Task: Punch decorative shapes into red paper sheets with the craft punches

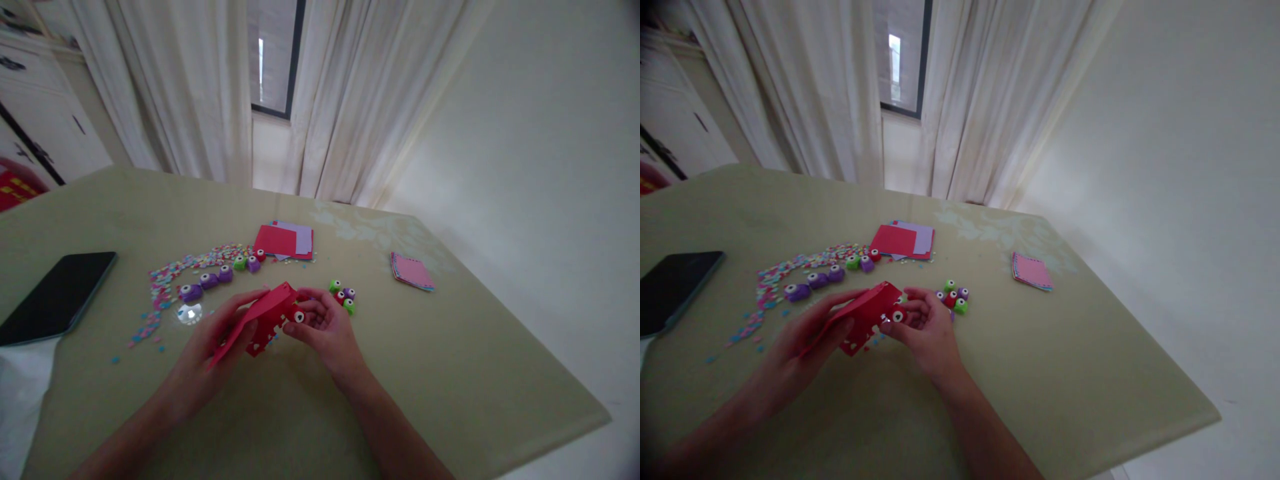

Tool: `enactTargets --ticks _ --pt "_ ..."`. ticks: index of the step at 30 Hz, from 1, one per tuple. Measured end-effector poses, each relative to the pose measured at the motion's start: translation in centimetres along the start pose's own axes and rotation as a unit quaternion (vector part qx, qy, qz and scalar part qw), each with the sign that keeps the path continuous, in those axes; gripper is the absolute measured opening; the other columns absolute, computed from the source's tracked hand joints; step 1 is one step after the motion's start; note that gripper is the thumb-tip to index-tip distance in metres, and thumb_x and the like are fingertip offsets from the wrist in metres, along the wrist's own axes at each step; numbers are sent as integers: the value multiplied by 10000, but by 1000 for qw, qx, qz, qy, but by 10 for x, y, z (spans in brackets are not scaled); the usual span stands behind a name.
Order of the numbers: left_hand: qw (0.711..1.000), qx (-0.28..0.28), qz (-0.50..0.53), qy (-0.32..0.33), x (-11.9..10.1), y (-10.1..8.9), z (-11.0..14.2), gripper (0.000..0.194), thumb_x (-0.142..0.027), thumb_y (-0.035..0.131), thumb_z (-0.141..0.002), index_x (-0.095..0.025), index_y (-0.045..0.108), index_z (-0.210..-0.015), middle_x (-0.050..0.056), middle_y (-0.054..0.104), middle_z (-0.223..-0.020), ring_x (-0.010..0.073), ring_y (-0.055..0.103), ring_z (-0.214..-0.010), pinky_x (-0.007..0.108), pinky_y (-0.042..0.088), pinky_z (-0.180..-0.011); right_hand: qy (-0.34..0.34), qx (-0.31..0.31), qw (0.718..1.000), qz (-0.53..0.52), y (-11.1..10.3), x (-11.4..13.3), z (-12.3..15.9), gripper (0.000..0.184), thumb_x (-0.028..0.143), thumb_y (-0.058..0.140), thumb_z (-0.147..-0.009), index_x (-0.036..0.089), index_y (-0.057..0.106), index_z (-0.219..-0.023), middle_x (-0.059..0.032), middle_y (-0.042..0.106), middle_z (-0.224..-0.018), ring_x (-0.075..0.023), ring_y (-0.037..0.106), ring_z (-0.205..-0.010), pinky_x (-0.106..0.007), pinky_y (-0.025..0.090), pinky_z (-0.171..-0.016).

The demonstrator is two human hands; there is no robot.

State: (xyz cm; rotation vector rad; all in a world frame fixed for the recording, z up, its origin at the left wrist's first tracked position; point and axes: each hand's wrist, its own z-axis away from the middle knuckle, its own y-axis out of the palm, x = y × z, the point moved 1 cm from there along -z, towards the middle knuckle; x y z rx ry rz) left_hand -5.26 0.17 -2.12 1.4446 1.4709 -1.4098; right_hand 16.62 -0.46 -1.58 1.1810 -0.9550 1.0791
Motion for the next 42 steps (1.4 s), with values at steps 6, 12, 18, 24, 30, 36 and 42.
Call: enactTargets --ticks 6,12,18,24,30,36,42 --pt "1000 -12 -13 24 4 0 -1 355 -436 630 -1028 -323 698 -1357 38 768 -1339 272 742 -1147 347 625 -945 30 33 999 -2 -6 5 -1 800 259 1045 -552 242 697 -1273 6 773 -939 -144 675 -783 -294 565 -757" --pt "999 -21 -15 25 3 -2 -1 314 -446 618 -1028 -320 728 -1293 29 783 -1272 263 747 -1098 356 622 -939 28 63 997 21 -7 5 -1 762 317 1018 -629 248 678 -1307 0 772 -951 -174 702 -823 -324 558 -784" --pt "1000 -16 -5 18 2 -3 -2 361 -456 637 -1016 -304 723 -1332 62 763 -1351 292 733 -1167 410 605 -995 22 61 998 17 -6 4 0 636 398 969 -724 240 704 -1280 2 737 -901 -178 696 -846 -323 534 -805" --pt "1000 -17 10 5 2 -1 -2 375 -471 663 -999 -299 725 -1326 68 756 -1372 300 741 -1163 425 610 -1001 -10 29 999 16 -2 3 -2 657 366 1010 -657 235 713 -1229 6 734 -902 -165 689 -843 -316 551 -809" --pt "999 -15 41 -28 1 2 -4 405 -475 679 -993 -258 699 -1334 92 767 -1344 274 773 -1040 385 656 -881 -47 9 998 46 3 0 0 664 359 1026 -622 228 707 -1190 -26 753 -960 -196 704 -879 -351 574 -819" --pt "995 -45 70 -53 0 4 -7 414 -507 741 -938 -261 745 -1271 60 817 -1214 280 784 -1016 342 674 -802 -36 16 999 19 6 -5 0 664 341 1030 -610 234 704 -1179 -23 755 -974 -197 719 -883 -341 581 -811" --pt "991 -37 95 -83 4 5 -7 466 -549 793 -886 -231 756 -1225 79 824 -1169 259 780 -892 341 667 -760 -33 4 999 11 10 -8 2 694 317 1031 -596 240 692 -1196 -4 724 -958 -173 699 -832 -309 561 -761"
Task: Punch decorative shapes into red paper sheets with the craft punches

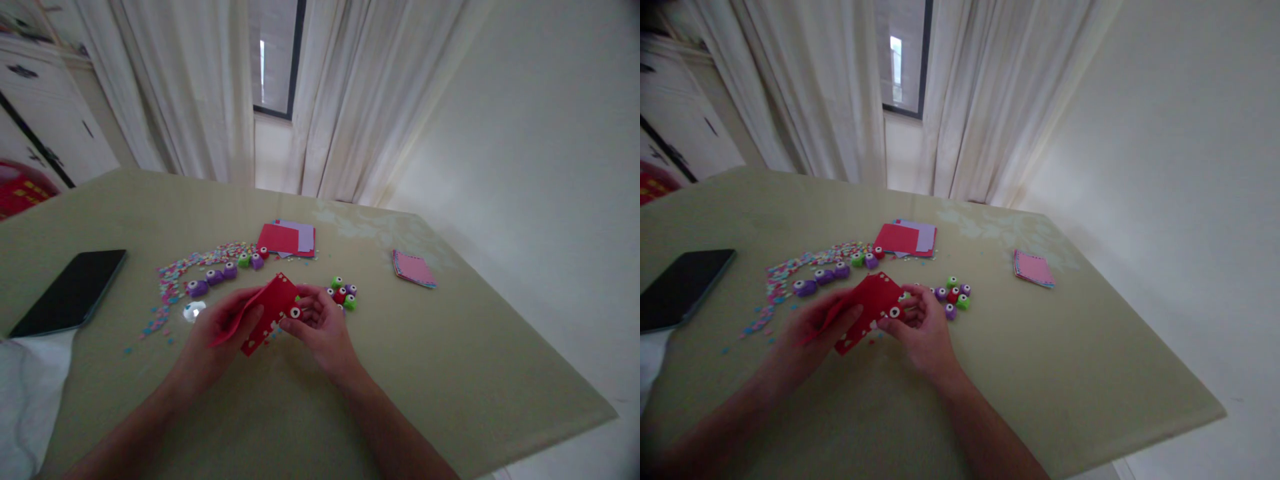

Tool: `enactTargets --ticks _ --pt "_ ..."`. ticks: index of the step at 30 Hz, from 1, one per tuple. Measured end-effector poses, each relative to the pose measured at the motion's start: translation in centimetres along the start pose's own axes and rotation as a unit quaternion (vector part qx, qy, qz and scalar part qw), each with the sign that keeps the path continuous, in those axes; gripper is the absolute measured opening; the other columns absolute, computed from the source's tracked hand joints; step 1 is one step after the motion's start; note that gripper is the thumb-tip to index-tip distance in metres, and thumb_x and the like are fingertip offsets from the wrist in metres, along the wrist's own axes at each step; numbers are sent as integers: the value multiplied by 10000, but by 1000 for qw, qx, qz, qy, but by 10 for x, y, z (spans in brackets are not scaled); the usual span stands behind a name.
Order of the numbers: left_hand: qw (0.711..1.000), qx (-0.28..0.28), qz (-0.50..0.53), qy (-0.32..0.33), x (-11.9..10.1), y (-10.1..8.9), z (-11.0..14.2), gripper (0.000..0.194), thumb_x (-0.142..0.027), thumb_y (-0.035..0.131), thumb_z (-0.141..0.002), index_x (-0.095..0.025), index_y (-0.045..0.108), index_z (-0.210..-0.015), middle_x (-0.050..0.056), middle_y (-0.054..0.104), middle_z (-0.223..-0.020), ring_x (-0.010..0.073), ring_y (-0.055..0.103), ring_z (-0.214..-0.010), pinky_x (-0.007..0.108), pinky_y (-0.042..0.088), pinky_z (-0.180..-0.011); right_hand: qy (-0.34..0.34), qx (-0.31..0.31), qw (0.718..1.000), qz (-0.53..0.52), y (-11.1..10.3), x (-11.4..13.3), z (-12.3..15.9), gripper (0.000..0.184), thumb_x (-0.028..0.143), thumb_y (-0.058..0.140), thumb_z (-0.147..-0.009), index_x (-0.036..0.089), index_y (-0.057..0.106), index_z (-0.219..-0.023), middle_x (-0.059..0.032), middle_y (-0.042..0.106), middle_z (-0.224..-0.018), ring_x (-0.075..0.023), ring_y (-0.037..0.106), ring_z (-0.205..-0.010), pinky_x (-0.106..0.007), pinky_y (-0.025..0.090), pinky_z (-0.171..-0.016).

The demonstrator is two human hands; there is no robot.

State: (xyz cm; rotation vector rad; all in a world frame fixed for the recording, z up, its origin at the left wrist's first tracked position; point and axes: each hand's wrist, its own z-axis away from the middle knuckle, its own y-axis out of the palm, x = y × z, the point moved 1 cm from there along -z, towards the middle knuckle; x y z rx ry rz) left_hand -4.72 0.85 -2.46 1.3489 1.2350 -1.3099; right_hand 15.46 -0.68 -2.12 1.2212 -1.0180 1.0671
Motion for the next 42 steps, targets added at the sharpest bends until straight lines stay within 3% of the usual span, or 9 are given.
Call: enactTargets --ticks 4,9,17,22,30,36,42 --pt "1000 -13 -13 9 -7 2 0 437 -562 785 -881 -240 754 -1174 48 827 -1057 221 751 -774 311 651 -686 -11 -1 1000 11 2 1 2 699 294 1028 -592 253 698 -1207 -2 712 -977 -176 686 -845 -312 548 -765" --pt "996 -37 -75 42 -9 0 -1 419 -577 771 -884 -230 770 -1119 55 823 -1037 234 747 -827 316 651 -749 -19 6 1000 22 1 -1 2 706 275 1028 -593 269 707 -1221 -10 718 -1010 -193 687 -888 -327 544 -793" --pt "998 -18 -55 39 0 -4 -3 380 -535 762 -912 -242 765 -1155 59 824 -1085 238 760 -828 301 631 -694 -13 23 1000 17 -2 -3 -1 714 293 1032 -586 270 704 -1220 -18 750 -1012 -208 713 -901 -340 549 -805" --pt "997 5 -58 43 -4 -4 -3 301 -482 766 -914 -259 773 -1116 26 816 -980 209 729 -747 292 630 -666 -1 25 1000 -10 -4 0 -4 735 296 1042 -562 249 696 -1209 -11 768 -955 -202 728 -862 -343 568 -814" --pt "999 38 3 -5 0 2 -1 274 -442 771 -908 -266 759 -1118 -10 832 -1006 211 769 -776 266 635 -663 26 24 998 -48 -3 -1 -4 695 329 1051 -535 249 734 -1148 -15 786 -949 -200 723 -847 -351 589 -820" --pt "998 66 6 -8 1 -2 -4 300 -450 739 -941 -245 772 -1159 31 836 -1064 228 785 -853 297 655 -708 72 39 994 -70 -3 0 -2 400 519 943 -729 197 796 -915 -9 733 -809 -120 583 -661 -257 429 -626" --pt "998 41 30 -47 -3 1 -2 288 -489 721 -944 -254 807 -1085 -21 834 -934 194 760 -698 266 631 -598 126 61 986 -92 -3 0 -1 392 463 986 -664 185 828 -891 -19 739 -821 -111 533 -650 -259 385 -624"
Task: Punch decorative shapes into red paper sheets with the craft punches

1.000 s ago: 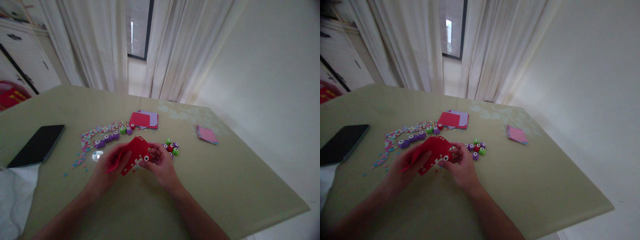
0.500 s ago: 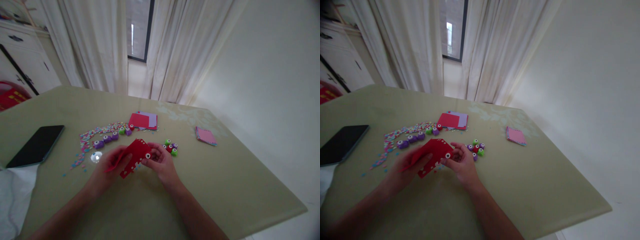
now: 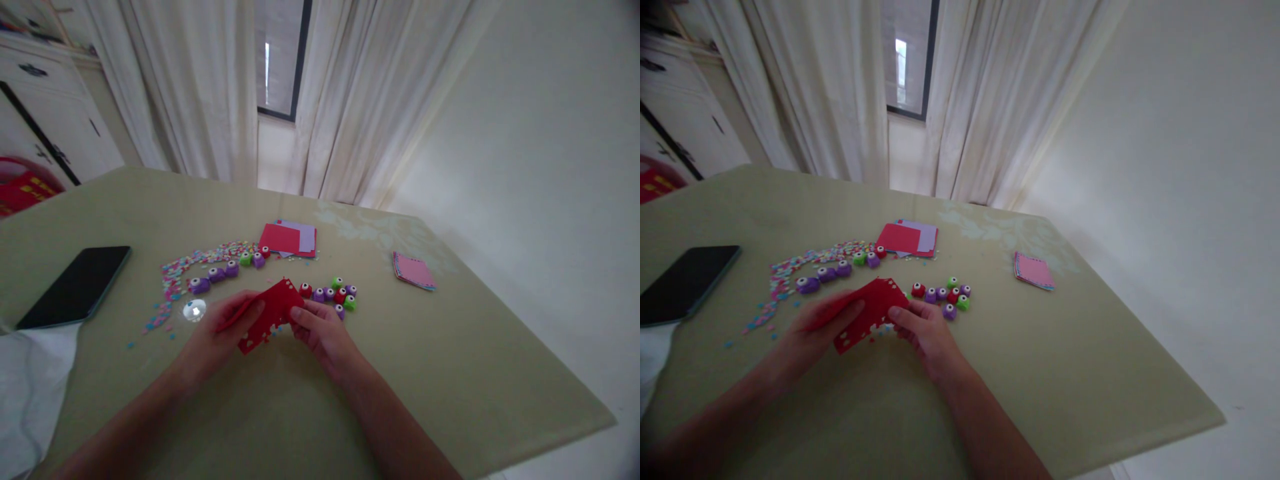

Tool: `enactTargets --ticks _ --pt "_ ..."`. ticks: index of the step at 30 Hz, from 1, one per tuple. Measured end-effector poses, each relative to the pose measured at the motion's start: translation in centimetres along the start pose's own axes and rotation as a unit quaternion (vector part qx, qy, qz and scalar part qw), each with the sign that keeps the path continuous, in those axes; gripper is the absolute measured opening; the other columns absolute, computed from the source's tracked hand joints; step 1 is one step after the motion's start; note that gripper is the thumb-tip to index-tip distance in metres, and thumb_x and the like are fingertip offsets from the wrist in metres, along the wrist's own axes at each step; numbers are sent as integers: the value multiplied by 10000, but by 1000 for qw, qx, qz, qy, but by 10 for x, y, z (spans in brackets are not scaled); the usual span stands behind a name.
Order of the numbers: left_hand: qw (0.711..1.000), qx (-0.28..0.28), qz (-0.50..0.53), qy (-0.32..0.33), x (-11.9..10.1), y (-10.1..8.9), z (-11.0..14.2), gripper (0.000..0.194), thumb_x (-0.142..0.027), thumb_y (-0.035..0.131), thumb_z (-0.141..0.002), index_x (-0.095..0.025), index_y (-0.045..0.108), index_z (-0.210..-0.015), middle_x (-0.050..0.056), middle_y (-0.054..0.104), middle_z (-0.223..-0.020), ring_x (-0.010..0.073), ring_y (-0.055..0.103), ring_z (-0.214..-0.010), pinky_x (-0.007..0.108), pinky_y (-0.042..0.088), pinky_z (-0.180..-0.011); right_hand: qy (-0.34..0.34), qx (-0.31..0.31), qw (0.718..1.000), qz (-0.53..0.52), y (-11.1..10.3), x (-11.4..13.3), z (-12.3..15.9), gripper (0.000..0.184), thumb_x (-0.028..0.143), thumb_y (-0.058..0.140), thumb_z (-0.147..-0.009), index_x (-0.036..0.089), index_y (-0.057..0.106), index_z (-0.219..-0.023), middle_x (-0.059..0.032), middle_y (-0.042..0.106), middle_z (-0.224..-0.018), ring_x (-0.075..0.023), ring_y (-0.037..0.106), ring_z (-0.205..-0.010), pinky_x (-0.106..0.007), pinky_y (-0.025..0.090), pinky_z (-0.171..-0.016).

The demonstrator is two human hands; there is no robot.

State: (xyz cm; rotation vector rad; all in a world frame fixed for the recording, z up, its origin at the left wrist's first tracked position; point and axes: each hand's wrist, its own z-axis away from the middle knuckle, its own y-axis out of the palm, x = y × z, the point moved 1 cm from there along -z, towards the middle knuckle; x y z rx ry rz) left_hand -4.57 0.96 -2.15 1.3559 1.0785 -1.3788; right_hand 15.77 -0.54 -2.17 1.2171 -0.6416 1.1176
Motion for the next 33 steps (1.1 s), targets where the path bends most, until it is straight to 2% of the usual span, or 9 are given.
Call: enactTargets --ticks 8,16,23,28,33 --pt "999 12 -28 21 -6 1 1 207 -435 732 -948 -260 815 -1020 -55 825 -905 183 753 -749 241 620 -666 5 -1 1000 16 2 0 2 402 459 1007 -630 191 845 -881 -13 724 -799 -100 473 -620 -258 340 -601" --pt "999 18 -37 33 -5 3 -2 281 -478 707 -944 -230 808 -1027 1 827 -914 207 747 -750 293 637 -687 14 -5 1000 20 2 -2 1 443 479 1017 -604 175 832 -867 -5 701 -765 -89 453 -605 -251 302 -583" --pt "999 26 -36 5 0 3 -3 365 -513 701 -946 -182 788 -1070 35 816 -906 192 733 -749 263 598 -656 10 -5 1000 22 1 -5 0 464 492 1010 -610 155 831 -873 -9 694 -744 -82 445 -600 -255 284 -581" --pt "998 8 -60 16 7 2 -2 355 -513 674 -970 -205 803 -1091 31 807 -932 181 707 -735 255 574 -637 5 -4 999 34 1 -7 0 457 508 1004 -618 158 820 -847 -5 687 -728 -85 439 -593 -259 281 -578" --pt "998 10 -55 16 2 4 -2 360 -509 692 -947 -184 799 -1061 39 810 -932 182 699 -732 256 570 -629 3 -13 999 36 1 -9 0 458 525 990 -632 153 800 -819 -3 672 -706 -83 434 -587 -256 271 -573"
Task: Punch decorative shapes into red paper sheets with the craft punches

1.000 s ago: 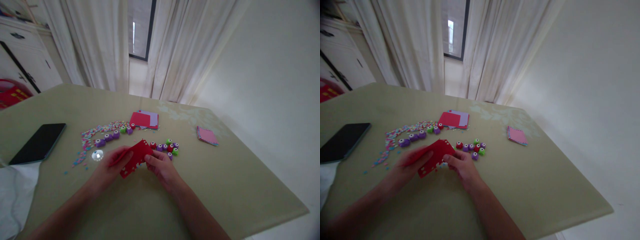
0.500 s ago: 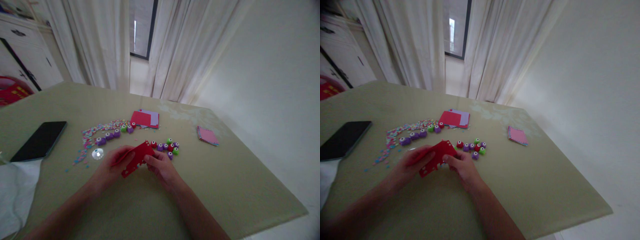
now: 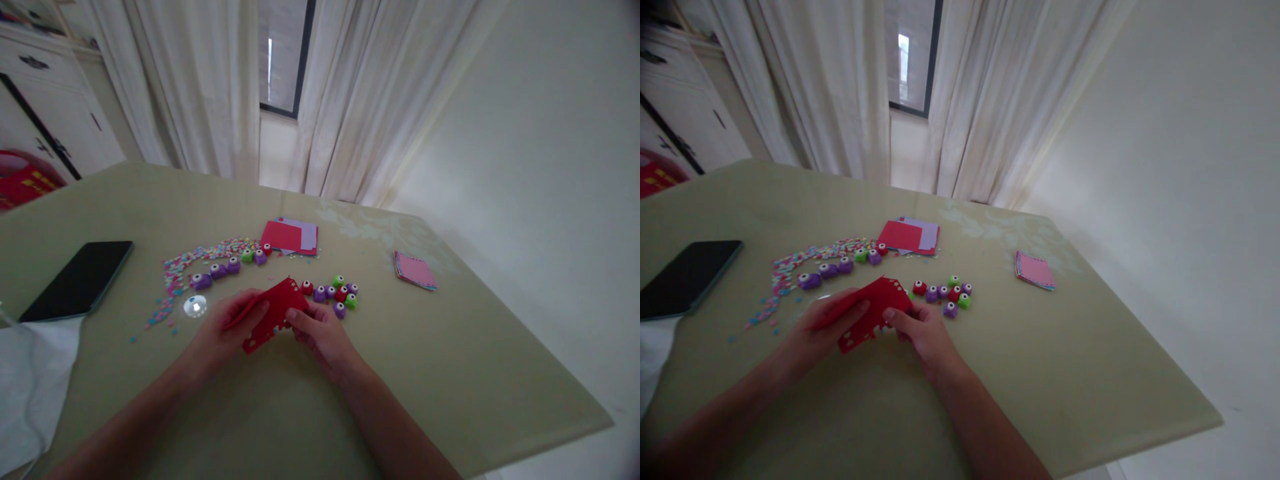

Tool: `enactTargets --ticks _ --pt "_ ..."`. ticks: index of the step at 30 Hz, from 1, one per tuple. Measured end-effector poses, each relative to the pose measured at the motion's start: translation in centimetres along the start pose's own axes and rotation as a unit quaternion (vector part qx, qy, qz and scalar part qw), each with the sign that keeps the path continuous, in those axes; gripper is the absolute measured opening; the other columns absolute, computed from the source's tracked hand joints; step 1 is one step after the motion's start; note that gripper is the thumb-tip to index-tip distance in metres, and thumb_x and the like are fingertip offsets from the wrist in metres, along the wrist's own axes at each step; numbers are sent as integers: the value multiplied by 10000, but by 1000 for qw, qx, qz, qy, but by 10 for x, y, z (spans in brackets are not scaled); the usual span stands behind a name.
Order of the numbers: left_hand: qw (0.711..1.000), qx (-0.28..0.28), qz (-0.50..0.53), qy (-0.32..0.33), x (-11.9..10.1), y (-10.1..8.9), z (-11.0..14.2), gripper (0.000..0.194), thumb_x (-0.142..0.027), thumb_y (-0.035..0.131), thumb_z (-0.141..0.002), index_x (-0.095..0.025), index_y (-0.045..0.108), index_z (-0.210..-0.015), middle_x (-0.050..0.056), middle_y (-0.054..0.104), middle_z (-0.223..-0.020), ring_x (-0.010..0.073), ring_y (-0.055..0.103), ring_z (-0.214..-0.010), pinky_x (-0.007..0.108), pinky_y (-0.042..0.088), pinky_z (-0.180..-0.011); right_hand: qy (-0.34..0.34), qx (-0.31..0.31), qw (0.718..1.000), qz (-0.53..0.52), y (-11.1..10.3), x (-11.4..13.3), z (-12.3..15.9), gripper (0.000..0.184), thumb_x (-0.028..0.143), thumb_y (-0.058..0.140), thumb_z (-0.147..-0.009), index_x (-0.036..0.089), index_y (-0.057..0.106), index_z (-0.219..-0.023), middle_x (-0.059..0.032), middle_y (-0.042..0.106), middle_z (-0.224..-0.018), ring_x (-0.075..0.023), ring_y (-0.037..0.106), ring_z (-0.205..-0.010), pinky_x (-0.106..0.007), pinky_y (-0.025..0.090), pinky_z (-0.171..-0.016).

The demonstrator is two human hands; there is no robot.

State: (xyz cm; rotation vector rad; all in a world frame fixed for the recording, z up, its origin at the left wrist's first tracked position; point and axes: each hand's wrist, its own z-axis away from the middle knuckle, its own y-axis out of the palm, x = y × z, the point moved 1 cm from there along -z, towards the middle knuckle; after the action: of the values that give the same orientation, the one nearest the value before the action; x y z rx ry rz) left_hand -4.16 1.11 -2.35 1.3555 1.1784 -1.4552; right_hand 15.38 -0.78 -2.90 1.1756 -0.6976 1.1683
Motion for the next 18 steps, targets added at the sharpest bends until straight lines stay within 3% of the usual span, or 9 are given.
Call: enactTargets --ticks 18 --pt "1000 -3 -16 11 0 0 0 351 -503 674 -948 -187 801 -1031 33 793 -874 188 683 -718 266 566 -634 -10 4 1000 -8 2 -2 0 446 519 994 -630 161 790 -799 5 668 -690 -81 415 -570 -263 254 -558"
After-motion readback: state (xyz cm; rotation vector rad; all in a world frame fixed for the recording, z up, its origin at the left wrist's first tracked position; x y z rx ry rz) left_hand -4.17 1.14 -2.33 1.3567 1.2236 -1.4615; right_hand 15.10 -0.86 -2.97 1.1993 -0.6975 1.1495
